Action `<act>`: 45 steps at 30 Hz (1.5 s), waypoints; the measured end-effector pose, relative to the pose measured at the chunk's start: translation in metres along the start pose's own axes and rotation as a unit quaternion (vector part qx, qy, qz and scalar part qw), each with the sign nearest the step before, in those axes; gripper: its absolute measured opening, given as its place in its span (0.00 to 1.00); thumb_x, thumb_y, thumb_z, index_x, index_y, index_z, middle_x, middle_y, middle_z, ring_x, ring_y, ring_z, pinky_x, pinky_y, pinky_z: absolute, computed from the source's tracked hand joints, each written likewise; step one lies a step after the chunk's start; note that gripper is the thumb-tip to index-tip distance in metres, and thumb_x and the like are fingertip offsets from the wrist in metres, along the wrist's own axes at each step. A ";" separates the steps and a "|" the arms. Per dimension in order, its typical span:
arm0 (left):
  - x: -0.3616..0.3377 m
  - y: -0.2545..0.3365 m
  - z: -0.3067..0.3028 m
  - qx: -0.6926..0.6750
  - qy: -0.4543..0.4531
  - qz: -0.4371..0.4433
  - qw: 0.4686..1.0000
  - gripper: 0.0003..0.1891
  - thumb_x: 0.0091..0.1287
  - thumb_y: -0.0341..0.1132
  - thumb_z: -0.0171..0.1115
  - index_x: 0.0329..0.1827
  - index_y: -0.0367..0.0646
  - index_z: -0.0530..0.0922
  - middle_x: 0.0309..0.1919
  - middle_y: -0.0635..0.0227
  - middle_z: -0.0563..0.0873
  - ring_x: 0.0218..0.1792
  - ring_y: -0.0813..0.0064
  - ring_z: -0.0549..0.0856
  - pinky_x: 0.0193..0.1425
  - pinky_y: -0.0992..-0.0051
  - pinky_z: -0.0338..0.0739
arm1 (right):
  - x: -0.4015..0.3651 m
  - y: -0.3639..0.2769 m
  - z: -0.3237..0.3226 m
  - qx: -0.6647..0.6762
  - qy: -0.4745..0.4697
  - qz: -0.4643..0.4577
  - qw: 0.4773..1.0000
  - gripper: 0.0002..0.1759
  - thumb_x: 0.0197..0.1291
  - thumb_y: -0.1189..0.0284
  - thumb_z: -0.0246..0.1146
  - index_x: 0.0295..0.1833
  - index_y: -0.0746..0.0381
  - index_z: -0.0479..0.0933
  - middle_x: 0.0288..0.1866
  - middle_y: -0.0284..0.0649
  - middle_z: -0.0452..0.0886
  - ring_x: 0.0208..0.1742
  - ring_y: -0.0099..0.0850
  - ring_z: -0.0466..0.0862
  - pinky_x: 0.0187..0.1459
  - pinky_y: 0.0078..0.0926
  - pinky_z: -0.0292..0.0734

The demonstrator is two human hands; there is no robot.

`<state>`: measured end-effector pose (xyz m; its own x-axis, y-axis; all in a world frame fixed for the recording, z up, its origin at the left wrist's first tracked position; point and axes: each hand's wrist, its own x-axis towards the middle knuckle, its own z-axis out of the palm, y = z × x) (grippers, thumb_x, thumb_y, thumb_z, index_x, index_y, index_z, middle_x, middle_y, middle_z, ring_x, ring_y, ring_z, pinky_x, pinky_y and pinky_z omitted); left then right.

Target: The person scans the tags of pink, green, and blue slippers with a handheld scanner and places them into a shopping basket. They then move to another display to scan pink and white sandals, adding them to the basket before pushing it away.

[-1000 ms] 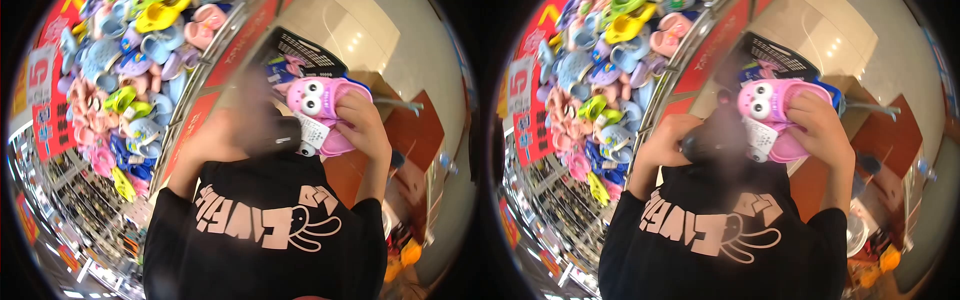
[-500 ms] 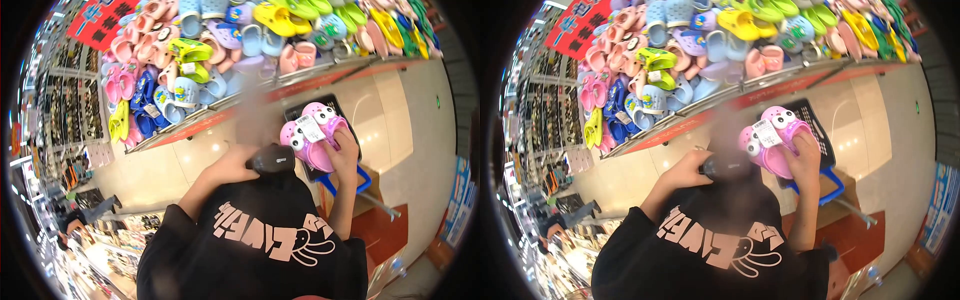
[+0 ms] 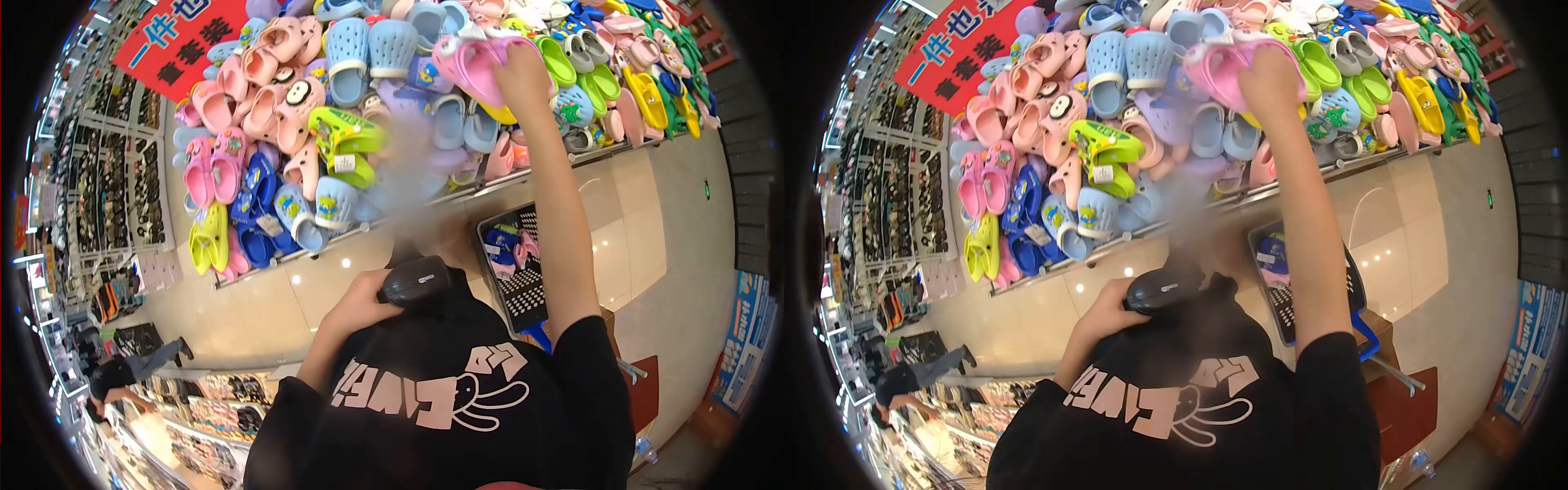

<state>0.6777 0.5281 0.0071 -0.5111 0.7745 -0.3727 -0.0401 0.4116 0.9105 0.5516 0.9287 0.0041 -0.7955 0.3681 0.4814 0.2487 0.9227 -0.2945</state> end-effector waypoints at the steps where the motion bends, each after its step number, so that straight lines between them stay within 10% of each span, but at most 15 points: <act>1: 0.006 -0.001 -0.010 0.001 -0.006 0.005 1.000 0.22 0.47 0.28 0.68 0.48 0.34 0.80 0.38 0.54 0.86 0.38 0.62 0.85 0.48 0.68 0.77 | 0.018 -0.006 0.011 0.000 0.012 0.023 1.000 0.13 0.52 0.68 0.62 0.37 0.67 0.80 0.39 0.55 0.82 0.43 0.52 0.82 0.45 0.47 0.76; 3: 0.021 -0.004 -0.031 -0.018 -0.003 -0.008 1.000 0.24 0.47 0.25 0.70 0.51 0.34 0.80 0.37 0.65 0.85 0.39 0.76 0.81 0.47 0.74 0.76 | 0.052 -0.009 0.044 -0.003 0.031 0.053 0.998 0.12 0.52 0.69 0.62 0.37 0.68 0.80 0.39 0.55 0.82 0.43 0.52 0.81 0.46 0.47 0.76; 14: 0.085 -0.017 -0.105 0.031 -0.024 -0.041 0.998 0.24 0.45 0.27 0.71 0.49 0.33 0.80 0.37 0.63 0.87 0.39 0.73 0.83 0.50 0.73 0.76 | 0.050 0.002 0.180 0.035 0.044 0.161 0.985 0.09 0.53 0.71 0.60 0.37 0.62 0.83 0.39 0.49 0.84 0.45 0.42 0.83 0.44 0.43 0.79; 16: 0.098 -0.015 -0.103 -0.020 -0.052 -0.090 0.994 0.22 0.46 0.26 0.71 0.48 0.31 0.81 0.36 0.65 0.87 0.38 0.76 0.82 0.48 0.75 0.76 | 0.032 -0.016 0.114 -0.009 -0.007 0.031 0.999 0.06 0.46 0.75 0.61 0.29 0.63 0.84 0.36 0.52 0.83 0.40 0.47 0.83 0.46 0.41 0.79; 19: 0.116 0.003 -0.091 -0.012 -0.099 -0.119 0.988 0.21 0.46 0.26 0.70 0.46 0.32 0.81 0.36 0.66 0.87 0.37 0.79 0.82 0.45 0.77 0.76 | -0.025 -0.019 0.076 0.047 -0.033 0.127 0.990 0.11 0.44 0.76 0.62 0.36 0.66 0.82 0.42 0.55 0.82 0.47 0.48 0.81 0.50 0.43 0.77; 21: 0.129 0.011 -0.077 -0.035 -0.144 -0.134 0.980 0.19 0.47 0.25 0.69 0.45 0.33 0.81 0.35 0.67 0.86 0.35 0.81 0.82 0.42 0.79 0.75 | -0.091 -0.002 0.061 0.101 0.246 0.034 0.963 0.06 0.46 0.73 0.62 0.27 0.65 0.80 0.35 0.49 0.82 0.40 0.49 0.82 0.44 0.44 0.78; 23: 0.140 0.010 -0.065 -0.003 -0.177 -0.055 0.983 0.17 0.48 0.24 0.68 0.44 0.33 0.81 0.35 0.68 0.86 0.35 0.81 0.81 0.42 0.80 0.74 | -0.175 0.021 0.020 0.212 0.095 0.299 0.925 0.06 0.44 0.75 0.62 0.30 0.63 0.80 0.37 0.50 0.81 0.41 0.50 0.81 0.45 0.43 0.78; 25: 0.142 0.017 -0.051 0.011 -0.192 -0.079 0.978 0.17 0.49 0.24 0.67 0.44 0.33 0.81 0.35 0.69 0.85 0.35 0.82 0.81 0.42 0.80 0.74 | -0.317 0.092 0.018 -0.066 -0.089 0.242 0.964 0.07 0.51 0.73 0.62 0.35 0.62 0.82 0.35 0.48 0.81 0.42 0.48 0.81 0.46 0.43 0.77; 27: 0.144 0.019 -0.034 0.005 -0.222 -0.089 0.971 0.16 0.50 0.24 0.67 0.44 0.33 0.81 0.35 0.70 0.85 0.35 0.82 0.81 0.42 0.81 0.73 | -0.446 0.115 -0.028 -0.217 -0.144 0.364 0.894 0.08 0.52 0.72 0.61 0.35 0.59 0.85 0.32 0.46 0.84 0.39 0.43 0.85 0.43 0.39 0.77; 29: 0.141 0.023 -0.013 0.023 -0.233 -0.073 0.969 0.16 0.50 0.24 0.66 0.44 0.33 0.81 0.35 0.71 0.85 0.35 0.83 0.80 0.42 0.81 0.73 | -0.535 0.125 -0.077 -0.326 -0.406 0.468 0.714 0.11 0.56 0.66 0.60 0.34 0.54 0.87 0.35 0.42 0.88 0.41 0.43 0.87 0.48 0.46 0.74; 31: 0.135 0.025 0.008 0.058 -0.252 -0.059 0.964 0.16 0.50 0.23 0.66 0.44 0.33 0.81 0.35 0.71 0.85 0.36 0.83 0.80 0.43 0.81 0.73 | -0.642 0.137 -0.099 -0.423 -0.408 0.446 0.675 0.20 0.64 0.66 0.52 0.53 0.60 0.85 0.56 0.49 0.83 0.64 0.44 0.78 0.72 0.48 0.58; 35: 0.114 0.029 0.066 0.085 -0.237 -0.090 0.964 0.18 0.48 0.22 0.67 0.45 0.32 0.81 0.37 0.69 0.86 0.39 0.81 0.81 0.48 0.79 0.74 | -0.686 0.160 -0.109 -0.379 -0.594 0.325 0.631 0.20 0.66 0.69 0.52 0.59 0.59 0.82 0.63 0.44 0.80 0.69 0.40 0.74 0.75 0.48 0.53; 40: 0.089 0.030 0.140 0.142 -0.290 -0.053 0.945 0.23 0.48 0.23 0.69 0.51 0.34 0.80 0.41 0.63 0.87 0.45 0.75 0.84 0.52 0.73 0.76 | -0.653 0.156 -0.114 -0.276 -0.608 0.284 0.689 0.13 0.60 0.70 0.59 0.43 0.52 0.89 0.41 0.32 0.89 0.45 0.35 0.88 0.51 0.43 0.72; 45: 0.074 0.038 0.187 0.164 -0.296 -0.037 0.940 0.23 0.48 0.23 0.70 0.51 0.34 0.80 0.40 0.62 0.87 0.44 0.74 0.84 0.51 0.72 0.76 | -0.635 0.116 -0.098 -0.201 -0.591 0.364 0.691 0.11 0.60 0.71 0.59 0.39 0.52 0.89 0.41 0.32 0.89 0.45 0.33 0.88 0.41 0.39 0.75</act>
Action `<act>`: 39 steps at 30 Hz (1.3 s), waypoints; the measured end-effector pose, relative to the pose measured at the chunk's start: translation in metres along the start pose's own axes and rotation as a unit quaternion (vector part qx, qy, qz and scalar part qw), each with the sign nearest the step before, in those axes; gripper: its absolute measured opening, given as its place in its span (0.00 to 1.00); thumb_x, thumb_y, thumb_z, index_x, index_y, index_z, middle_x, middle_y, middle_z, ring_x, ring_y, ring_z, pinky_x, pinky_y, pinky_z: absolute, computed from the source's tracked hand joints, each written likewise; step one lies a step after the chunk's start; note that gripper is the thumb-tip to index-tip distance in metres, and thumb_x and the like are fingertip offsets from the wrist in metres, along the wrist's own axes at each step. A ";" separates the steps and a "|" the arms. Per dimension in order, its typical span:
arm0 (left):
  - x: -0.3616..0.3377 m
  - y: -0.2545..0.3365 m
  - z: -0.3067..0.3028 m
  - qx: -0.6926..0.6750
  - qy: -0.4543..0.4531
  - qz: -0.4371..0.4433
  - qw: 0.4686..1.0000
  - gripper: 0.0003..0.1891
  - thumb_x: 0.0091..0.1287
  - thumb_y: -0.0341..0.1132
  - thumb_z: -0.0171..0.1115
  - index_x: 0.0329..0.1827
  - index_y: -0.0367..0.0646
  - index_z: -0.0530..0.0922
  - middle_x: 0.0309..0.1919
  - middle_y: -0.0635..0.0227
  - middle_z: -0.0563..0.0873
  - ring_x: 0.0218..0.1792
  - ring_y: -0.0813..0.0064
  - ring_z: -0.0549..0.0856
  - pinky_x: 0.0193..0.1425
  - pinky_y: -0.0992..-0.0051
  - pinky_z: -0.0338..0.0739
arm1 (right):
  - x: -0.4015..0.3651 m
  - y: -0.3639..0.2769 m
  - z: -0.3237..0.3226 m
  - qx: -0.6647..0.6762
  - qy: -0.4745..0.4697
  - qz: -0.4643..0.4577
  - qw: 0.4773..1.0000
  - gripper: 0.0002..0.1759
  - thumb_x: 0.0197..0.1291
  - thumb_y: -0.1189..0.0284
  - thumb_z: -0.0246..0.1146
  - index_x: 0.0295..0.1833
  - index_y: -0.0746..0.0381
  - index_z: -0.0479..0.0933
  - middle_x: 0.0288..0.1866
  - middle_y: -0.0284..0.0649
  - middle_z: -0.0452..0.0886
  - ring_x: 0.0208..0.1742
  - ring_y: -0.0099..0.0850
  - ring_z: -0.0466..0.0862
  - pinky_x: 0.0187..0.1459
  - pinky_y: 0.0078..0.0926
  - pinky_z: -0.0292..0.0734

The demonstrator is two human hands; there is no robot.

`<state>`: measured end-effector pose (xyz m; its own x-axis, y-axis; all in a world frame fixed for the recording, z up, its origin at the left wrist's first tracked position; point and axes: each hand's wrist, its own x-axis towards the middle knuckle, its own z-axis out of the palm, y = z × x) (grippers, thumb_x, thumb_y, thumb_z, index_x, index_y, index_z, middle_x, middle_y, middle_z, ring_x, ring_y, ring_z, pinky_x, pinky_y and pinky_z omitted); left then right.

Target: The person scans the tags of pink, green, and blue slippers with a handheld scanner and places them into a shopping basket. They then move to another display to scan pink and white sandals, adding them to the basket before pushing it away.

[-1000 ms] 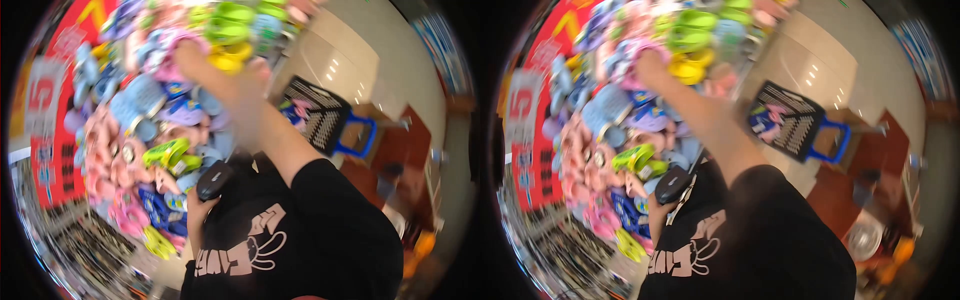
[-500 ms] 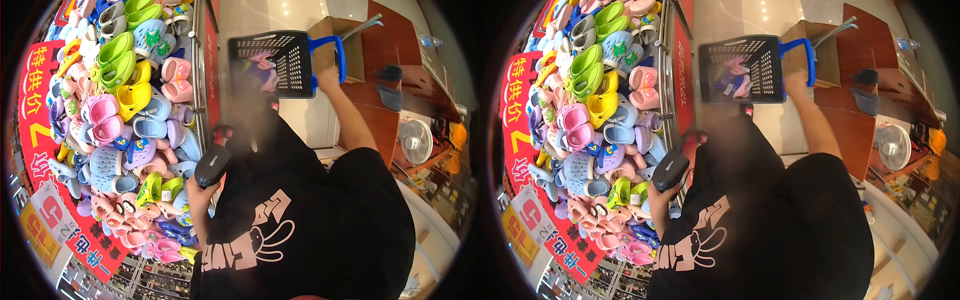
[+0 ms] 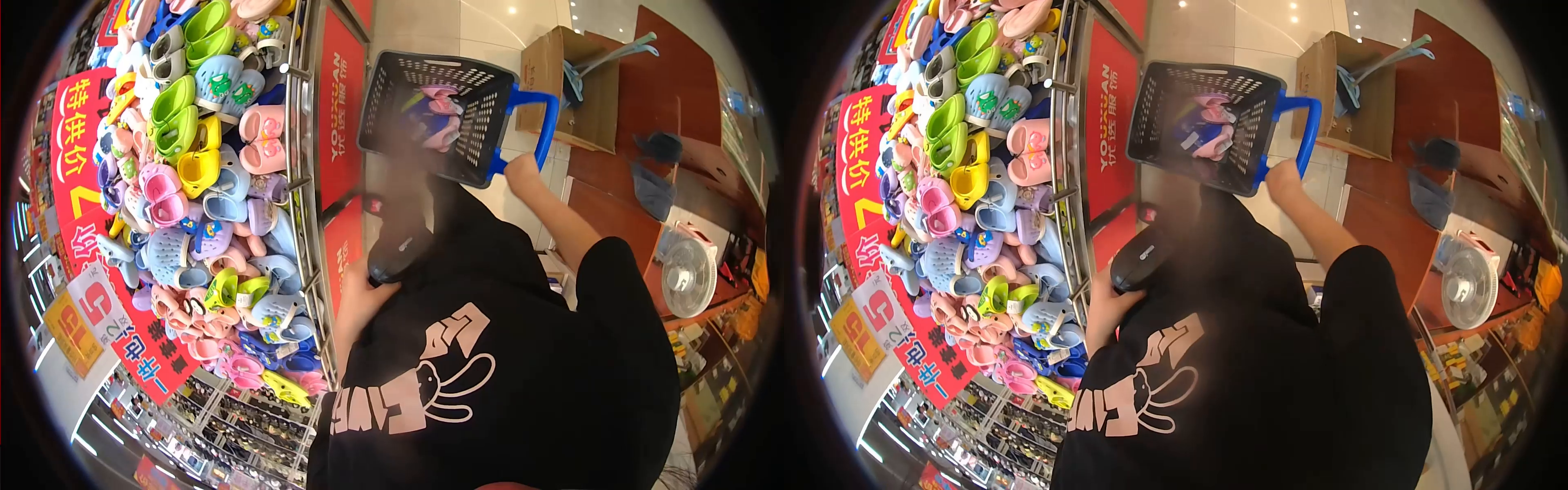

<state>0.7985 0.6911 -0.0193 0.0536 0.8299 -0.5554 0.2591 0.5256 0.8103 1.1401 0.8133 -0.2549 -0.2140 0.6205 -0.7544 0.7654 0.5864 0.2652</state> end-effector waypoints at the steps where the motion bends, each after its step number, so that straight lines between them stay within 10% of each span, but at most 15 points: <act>1: 0.002 0.006 0.004 0.014 0.010 -0.006 1.000 0.23 0.48 0.23 0.70 0.51 0.35 0.80 0.40 0.62 0.87 0.43 0.74 0.85 0.51 0.72 0.76 | -0.002 -0.013 0.000 0.028 -0.005 0.005 1.000 0.11 0.59 0.70 0.60 0.39 0.52 0.88 0.41 0.33 0.89 0.45 0.33 0.88 0.41 0.38 0.75; 20: 0.096 0.067 0.031 0.123 -0.066 0.021 0.990 0.28 0.50 0.33 0.71 0.57 0.37 0.78 0.44 0.51 0.84 0.44 0.59 0.84 0.49 0.65 0.77 | 0.073 0.008 -0.130 0.172 0.003 -0.027 0.985 0.13 0.59 0.67 0.59 0.43 0.57 0.88 0.42 0.40 0.89 0.42 0.38 0.89 0.37 0.38 0.83; 32: 0.237 0.131 -0.020 0.121 -0.073 0.024 0.990 0.24 0.52 0.35 0.70 0.54 0.37 0.80 0.47 0.50 0.85 0.49 0.53 0.84 0.54 0.62 0.77 | 0.210 0.191 -0.149 0.060 -0.117 0.123 0.984 0.08 0.56 0.72 0.63 0.37 0.59 0.88 0.31 0.37 0.87 0.29 0.36 0.87 0.23 0.40 0.78; 33: 0.252 0.131 -0.025 0.108 -0.045 0.062 0.991 0.29 0.50 0.29 0.69 0.59 0.35 0.78 0.36 0.56 0.88 0.37 0.71 0.86 0.46 0.71 0.78 | 0.219 0.206 -0.146 0.057 -0.105 0.126 0.985 0.08 0.56 0.72 0.64 0.36 0.58 0.88 0.31 0.37 0.87 0.28 0.36 0.87 0.22 0.40 0.78; 39: 0.331 0.179 -0.052 0.158 -0.062 0.025 0.985 0.23 0.51 0.29 0.69 0.53 0.32 0.80 0.39 0.55 0.89 0.41 0.72 0.86 0.49 0.70 0.78 | 0.265 0.272 -0.150 0.034 -0.067 0.130 0.989 0.09 0.57 0.70 0.62 0.38 0.55 0.88 0.32 0.36 0.89 0.30 0.35 0.89 0.26 0.36 0.80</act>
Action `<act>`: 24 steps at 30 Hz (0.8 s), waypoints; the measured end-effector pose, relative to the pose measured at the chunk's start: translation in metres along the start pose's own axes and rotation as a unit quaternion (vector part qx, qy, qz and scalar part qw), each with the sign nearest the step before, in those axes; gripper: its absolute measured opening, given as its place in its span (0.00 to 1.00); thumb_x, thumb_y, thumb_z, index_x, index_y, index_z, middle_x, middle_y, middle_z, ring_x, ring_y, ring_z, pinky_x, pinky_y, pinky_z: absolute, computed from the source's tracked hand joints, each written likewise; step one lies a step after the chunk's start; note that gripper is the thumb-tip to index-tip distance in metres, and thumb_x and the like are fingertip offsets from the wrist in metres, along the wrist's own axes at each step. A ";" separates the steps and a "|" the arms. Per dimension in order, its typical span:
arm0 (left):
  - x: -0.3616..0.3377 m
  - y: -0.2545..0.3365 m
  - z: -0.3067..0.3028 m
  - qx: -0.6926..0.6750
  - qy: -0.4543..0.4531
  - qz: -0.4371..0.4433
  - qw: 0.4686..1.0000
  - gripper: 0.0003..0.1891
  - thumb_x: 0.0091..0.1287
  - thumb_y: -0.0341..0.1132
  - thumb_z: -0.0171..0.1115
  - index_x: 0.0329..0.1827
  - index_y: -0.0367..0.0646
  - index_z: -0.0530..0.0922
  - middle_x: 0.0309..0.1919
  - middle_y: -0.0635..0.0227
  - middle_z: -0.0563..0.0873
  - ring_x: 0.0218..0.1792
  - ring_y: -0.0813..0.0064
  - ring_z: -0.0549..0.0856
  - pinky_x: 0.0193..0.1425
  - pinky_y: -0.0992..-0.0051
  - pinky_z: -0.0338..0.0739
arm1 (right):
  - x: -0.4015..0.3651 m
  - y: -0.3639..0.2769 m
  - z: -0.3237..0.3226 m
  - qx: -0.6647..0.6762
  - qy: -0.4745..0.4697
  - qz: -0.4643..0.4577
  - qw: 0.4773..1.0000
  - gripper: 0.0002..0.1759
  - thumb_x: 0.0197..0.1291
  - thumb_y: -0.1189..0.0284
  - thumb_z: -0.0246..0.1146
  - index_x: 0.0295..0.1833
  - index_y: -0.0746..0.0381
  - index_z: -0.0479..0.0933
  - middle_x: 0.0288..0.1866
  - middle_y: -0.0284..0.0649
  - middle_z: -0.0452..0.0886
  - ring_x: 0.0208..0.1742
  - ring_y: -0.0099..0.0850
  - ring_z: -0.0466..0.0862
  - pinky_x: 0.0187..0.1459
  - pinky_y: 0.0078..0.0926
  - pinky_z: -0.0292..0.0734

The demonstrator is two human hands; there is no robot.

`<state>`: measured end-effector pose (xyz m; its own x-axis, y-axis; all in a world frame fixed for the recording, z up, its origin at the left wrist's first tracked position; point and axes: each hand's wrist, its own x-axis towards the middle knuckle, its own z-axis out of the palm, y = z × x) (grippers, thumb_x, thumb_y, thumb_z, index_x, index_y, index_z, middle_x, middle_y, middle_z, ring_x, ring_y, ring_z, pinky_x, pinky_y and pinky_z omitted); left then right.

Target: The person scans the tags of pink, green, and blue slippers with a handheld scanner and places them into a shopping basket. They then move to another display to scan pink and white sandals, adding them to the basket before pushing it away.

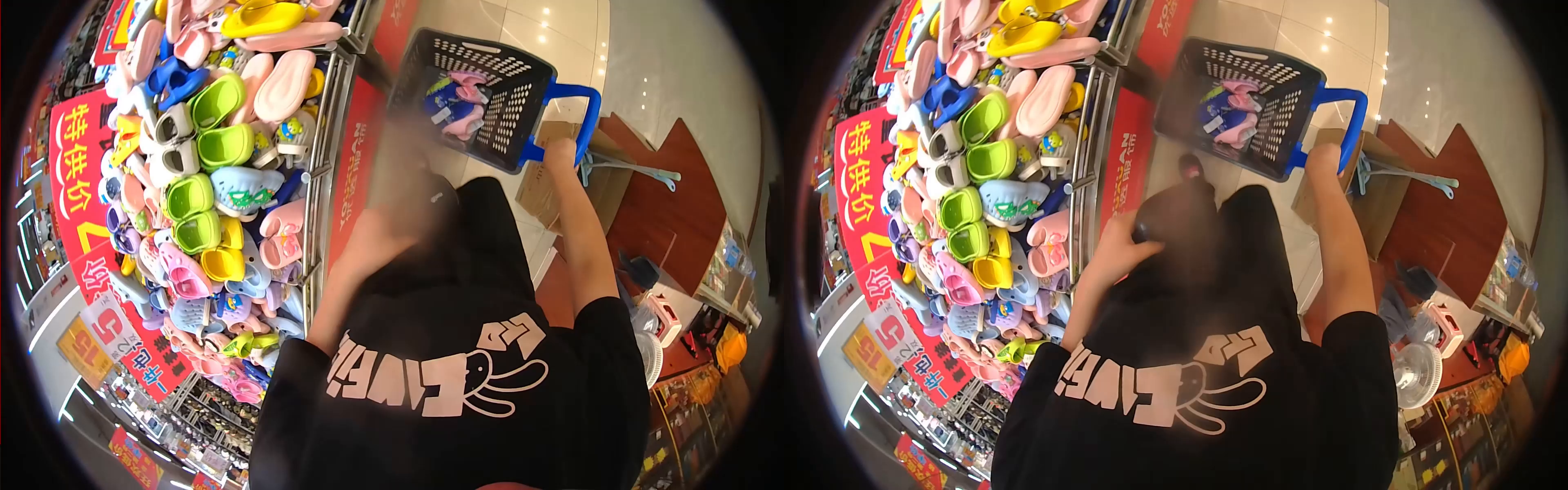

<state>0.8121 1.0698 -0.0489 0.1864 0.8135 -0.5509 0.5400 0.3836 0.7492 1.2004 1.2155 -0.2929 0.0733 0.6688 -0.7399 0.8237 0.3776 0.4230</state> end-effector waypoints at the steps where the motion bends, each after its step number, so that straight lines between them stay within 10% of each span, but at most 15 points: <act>1: 0.009 0.004 0.000 0.001 -0.007 -0.006 1.000 0.23 0.51 0.29 0.69 0.53 0.32 0.80 0.39 0.55 0.89 0.41 0.72 0.86 0.49 0.70 0.78 | -0.001 0.007 -0.014 -0.008 -0.017 0.021 1.000 0.12 0.60 0.68 0.59 0.40 0.53 0.89 0.33 0.35 0.89 0.33 0.33 0.90 0.32 0.33 0.83; 10: 0.094 0.059 0.026 0.073 0.028 -0.130 0.988 0.22 0.51 0.37 0.69 0.48 0.35 0.81 0.38 0.47 0.86 0.42 0.51 0.86 0.48 0.61 0.79 | 0.064 0.066 -0.048 0.011 -0.014 -0.047 0.999 0.11 0.58 0.72 0.61 0.40 0.60 0.88 0.34 0.40 0.89 0.28 0.39 0.89 0.24 0.39 0.81; 24: 0.161 0.102 0.088 0.023 0.043 -0.159 0.986 0.23 0.51 0.38 0.67 0.47 0.30 0.80 0.40 0.41 0.85 0.46 0.45 0.84 0.53 0.59 0.77 | 0.047 0.099 -0.101 -0.080 0.037 -0.164 0.982 0.11 0.58 0.71 0.60 0.41 0.55 0.88 0.35 0.34 0.89 0.32 0.34 0.89 0.35 0.39 0.77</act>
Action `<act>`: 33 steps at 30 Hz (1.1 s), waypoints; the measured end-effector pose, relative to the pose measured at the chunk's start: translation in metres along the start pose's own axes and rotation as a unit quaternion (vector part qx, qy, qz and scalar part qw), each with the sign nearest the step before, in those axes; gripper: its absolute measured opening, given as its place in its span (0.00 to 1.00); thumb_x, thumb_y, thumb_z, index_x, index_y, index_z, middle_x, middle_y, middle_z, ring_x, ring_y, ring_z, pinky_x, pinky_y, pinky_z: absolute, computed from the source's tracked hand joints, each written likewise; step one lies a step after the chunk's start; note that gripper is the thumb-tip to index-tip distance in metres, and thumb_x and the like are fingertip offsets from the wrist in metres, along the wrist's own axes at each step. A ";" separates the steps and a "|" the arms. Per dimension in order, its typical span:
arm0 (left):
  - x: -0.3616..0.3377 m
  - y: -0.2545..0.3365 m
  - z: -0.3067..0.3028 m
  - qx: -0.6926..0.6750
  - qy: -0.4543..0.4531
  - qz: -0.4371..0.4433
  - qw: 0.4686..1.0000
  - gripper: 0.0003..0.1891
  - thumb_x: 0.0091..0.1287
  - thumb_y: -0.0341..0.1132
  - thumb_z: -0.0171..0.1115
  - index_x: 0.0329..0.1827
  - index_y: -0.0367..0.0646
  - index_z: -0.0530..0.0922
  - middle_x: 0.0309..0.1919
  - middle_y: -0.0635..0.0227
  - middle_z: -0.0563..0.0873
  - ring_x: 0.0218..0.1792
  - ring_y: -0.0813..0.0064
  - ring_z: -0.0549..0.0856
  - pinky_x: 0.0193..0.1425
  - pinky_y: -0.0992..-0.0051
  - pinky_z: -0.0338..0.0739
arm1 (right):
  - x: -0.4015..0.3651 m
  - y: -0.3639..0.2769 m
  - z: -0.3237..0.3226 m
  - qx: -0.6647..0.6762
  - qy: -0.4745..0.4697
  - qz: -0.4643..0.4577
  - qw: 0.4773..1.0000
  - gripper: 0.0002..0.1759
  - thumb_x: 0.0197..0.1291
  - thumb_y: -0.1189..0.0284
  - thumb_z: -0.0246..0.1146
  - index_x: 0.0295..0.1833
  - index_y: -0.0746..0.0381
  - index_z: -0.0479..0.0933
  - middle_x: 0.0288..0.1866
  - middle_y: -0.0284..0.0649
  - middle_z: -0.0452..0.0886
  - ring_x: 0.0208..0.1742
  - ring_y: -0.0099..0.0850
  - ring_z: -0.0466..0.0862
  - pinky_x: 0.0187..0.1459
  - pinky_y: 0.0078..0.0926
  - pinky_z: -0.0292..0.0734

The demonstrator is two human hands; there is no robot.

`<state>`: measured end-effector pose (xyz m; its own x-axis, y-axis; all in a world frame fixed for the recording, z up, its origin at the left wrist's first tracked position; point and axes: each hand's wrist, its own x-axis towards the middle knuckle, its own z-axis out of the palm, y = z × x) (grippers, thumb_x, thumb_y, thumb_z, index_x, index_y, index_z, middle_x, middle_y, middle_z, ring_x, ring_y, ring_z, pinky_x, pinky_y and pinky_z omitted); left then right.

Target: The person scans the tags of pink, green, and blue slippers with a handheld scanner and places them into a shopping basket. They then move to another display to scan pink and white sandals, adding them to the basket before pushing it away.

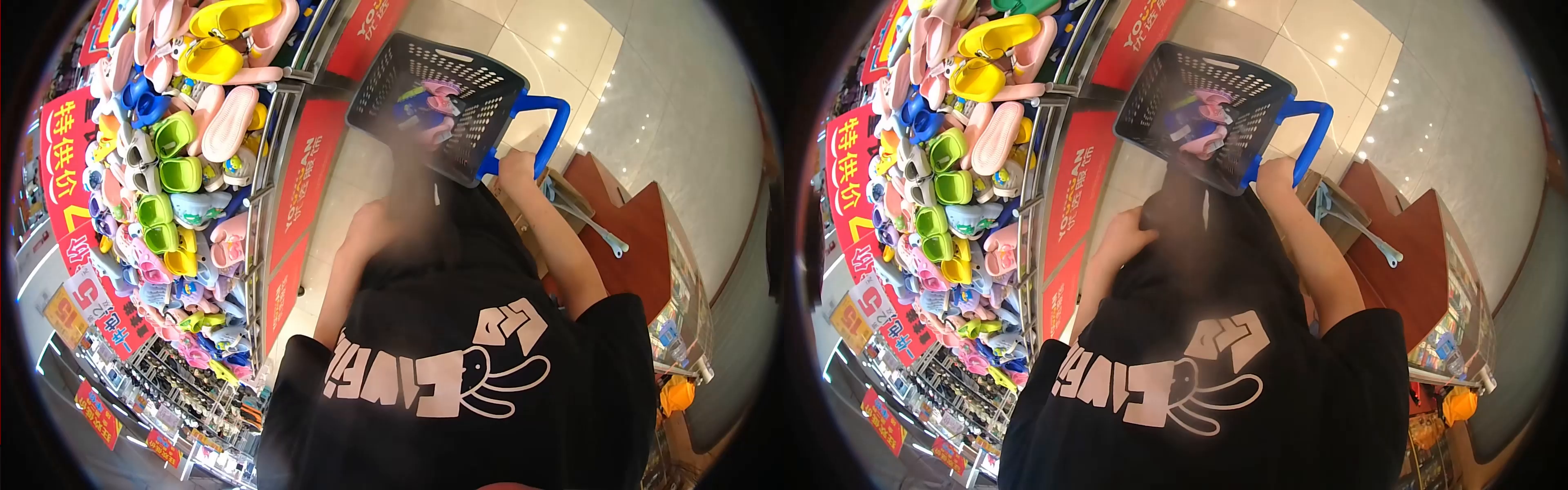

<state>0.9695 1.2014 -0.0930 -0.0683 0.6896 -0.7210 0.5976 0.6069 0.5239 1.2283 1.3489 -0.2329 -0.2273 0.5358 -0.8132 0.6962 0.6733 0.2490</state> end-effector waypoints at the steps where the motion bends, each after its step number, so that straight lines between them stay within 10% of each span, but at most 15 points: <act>1: 0.002 0.001 0.000 -0.024 0.019 0.002 1.000 0.23 0.51 0.38 0.68 0.46 0.30 0.80 0.40 0.41 0.85 0.46 0.46 0.84 0.53 0.59 0.77 | -0.005 -0.002 -0.003 -0.020 0.016 -0.013 1.000 0.11 0.58 0.70 0.60 0.41 0.54 0.88 0.36 0.33 0.89 0.31 0.34 0.88 0.36 0.39 0.77; 6: 0.030 0.010 -0.004 0.004 -0.016 0.001 1.000 0.23 0.51 0.39 0.67 0.46 0.29 0.80 0.41 0.40 0.85 0.47 0.46 0.84 0.54 0.59 0.77 | 0.007 0.017 -0.013 -0.033 -0.056 -0.013 0.998 0.10 0.59 0.70 0.60 0.41 0.55 0.88 0.35 0.33 0.88 0.31 0.33 0.88 0.36 0.37 0.76; 12: 0.050 0.020 -0.013 0.021 -0.020 0.041 0.999 0.24 0.51 0.40 0.66 0.48 0.30 0.80 0.43 0.39 0.84 0.48 0.46 0.84 0.54 0.59 0.77 | 0.045 0.056 -0.029 -0.076 0.085 -0.038 0.993 0.08 0.59 0.72 0.61 0.35 0.54 0.87 0.28 0.33 0.86 0.25 0.32 0.86 0.31 0.33 0.74; 21: 0.054 -0.004 -0.024 0.032 -0.021 -0.011 0.999 0.24 0.52 0.40 0.66 0.50 0.32 0.81 0.43 0.42 0.86 0.48 0.48 0.85 0.55 0.60 0.77 | 0.042 0.080 0.002 -0.022 0.082 0.043 0.995 0.12 0.61 0.70 0.58 0.41 0.50 0.88 0.40 0.31 0.90 0.43 0.29 0.88 0.43 0.32 0.76; 33: 0.092 -0.007 -0.032 0.002 -0.057 0.011 0.998 0.24 0.53 0.38 0.66 0.51 0.31 0.80 0.43 0.45 0.87 0.48 0.52 0.86 0.53 0.63 0.78 | 0.053 0.106 -0.016 -0.012 0.019 0.101 0.995 0.10 0.60 0.71 0.59 0.34 0.51 0.88 0.29 0.30 0.88 0.28 0.31 0.88 0.40 0.31 0.71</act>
<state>0.9333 1.2730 -0.1483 0.0351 0.6533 -0.7563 0.6007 0.5910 0.5384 1.2794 1.4563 -0.2411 -0.1105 0.6799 -0.7249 0.7143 0.5615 0.4178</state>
